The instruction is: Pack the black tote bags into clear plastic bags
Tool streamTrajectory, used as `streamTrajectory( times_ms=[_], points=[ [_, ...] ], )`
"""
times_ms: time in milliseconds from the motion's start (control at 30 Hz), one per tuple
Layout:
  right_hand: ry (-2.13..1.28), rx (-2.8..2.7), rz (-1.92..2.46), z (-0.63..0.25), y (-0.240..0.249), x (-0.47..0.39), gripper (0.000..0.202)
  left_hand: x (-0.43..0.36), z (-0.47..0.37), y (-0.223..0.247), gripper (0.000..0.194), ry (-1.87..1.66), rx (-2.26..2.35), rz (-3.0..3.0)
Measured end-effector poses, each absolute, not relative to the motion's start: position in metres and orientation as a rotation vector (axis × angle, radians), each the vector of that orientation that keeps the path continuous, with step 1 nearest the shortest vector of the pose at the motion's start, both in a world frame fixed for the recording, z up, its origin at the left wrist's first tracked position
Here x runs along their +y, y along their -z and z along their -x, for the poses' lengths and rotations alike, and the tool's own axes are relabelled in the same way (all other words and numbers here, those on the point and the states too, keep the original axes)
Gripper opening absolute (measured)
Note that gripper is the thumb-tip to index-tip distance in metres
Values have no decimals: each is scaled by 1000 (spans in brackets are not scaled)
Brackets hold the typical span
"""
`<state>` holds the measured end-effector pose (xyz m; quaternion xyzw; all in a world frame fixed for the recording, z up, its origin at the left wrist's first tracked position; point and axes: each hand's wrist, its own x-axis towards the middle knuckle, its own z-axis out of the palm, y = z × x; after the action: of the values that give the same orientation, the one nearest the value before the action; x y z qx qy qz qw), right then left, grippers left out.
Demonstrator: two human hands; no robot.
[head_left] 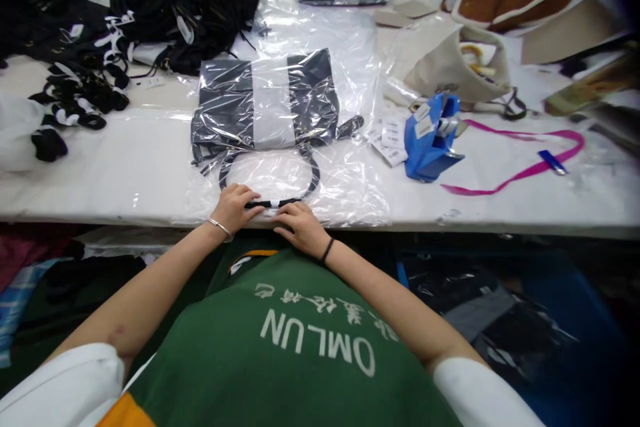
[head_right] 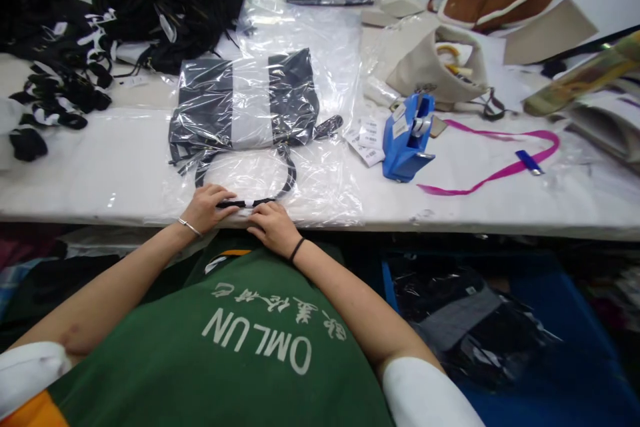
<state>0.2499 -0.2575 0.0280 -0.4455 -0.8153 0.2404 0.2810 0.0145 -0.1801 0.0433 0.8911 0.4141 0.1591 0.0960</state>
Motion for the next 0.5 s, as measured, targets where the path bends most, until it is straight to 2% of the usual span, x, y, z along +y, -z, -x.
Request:
streamTrajectory(
  times_ms=[100,200,300,500],
  points=[
    [-786,-2114,1102,-246,-26,-255,7,-178,-22,-51,20,-522,1140,-2671],
    [-833,-1966,1172,-250,-28,-256,16,-175,-27,-59,18,-586,1086,-2716],
    [-826,-2006,1239,-247,-31,-253,33,-165,-30,-66,22,-557,1043,-2807],
    [-1010,-2036,1189,-241,-34,-247,29,-141,-25,-73,35,-542,1038,-2770]
  ],
)
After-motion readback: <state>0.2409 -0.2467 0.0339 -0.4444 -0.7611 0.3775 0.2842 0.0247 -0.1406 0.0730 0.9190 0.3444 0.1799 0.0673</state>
